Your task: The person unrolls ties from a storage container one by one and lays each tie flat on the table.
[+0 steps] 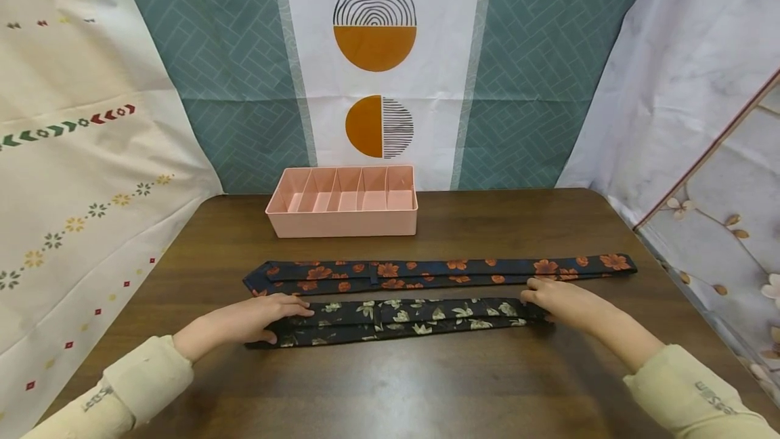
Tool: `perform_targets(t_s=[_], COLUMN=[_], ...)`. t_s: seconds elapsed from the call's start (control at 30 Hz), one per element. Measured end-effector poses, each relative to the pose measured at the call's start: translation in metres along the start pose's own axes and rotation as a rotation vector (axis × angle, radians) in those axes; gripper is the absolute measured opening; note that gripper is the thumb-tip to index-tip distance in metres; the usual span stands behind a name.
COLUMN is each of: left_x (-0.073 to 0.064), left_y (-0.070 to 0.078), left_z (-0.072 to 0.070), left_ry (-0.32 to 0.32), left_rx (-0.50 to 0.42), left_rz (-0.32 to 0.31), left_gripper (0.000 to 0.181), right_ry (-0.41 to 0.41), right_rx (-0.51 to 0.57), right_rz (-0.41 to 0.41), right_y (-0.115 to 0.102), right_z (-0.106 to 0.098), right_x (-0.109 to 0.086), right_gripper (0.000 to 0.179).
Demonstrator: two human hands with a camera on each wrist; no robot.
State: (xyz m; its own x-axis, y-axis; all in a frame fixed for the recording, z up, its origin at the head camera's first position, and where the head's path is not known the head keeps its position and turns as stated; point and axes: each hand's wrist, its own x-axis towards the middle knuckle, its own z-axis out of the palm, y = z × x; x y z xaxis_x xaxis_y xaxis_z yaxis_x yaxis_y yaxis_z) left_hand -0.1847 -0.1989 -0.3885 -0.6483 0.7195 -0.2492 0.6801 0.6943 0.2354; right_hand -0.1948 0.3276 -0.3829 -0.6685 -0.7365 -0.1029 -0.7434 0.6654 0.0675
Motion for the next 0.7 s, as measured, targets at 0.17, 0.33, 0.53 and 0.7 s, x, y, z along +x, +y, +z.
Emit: perform_targets(t_s=[0.17, 0.33, 0.53, 0.7], left_x=[-0.0011, -0.0003, -0.0002, -0.0007], left_y=[0.0003, -0.0002, 0.0000, -0.0002], left_z=[-0.0007, -0.0015, 0.0008, 0.0016], left_ry=[0.007, 0.001, 0.003, 0.007], left_rx=[0.019, 0.028, 0.013, 0.004], left_rz=[0.000, -0.002, 0.001, -0.006], left_gripper=[0.063, 0.063, 0.063, 0.063], right_ry=[-0.015, -0.059, -0.062, -0.080], right_rx=[0.047, 0.091, 0.064, 0.091], right_rz=[0.017, 0.079, 0.076, 0.090], right_y=[0.0010, 0.0016, 0.0041, 0.0066], right_z=[0.0032, 0.0030, 0.0030, 0.0022], right_x=[-0.0008, -0.0031, -0.0042, -0.0026], right_gripper=[0.040, 0.040, 0.044, 0.037])
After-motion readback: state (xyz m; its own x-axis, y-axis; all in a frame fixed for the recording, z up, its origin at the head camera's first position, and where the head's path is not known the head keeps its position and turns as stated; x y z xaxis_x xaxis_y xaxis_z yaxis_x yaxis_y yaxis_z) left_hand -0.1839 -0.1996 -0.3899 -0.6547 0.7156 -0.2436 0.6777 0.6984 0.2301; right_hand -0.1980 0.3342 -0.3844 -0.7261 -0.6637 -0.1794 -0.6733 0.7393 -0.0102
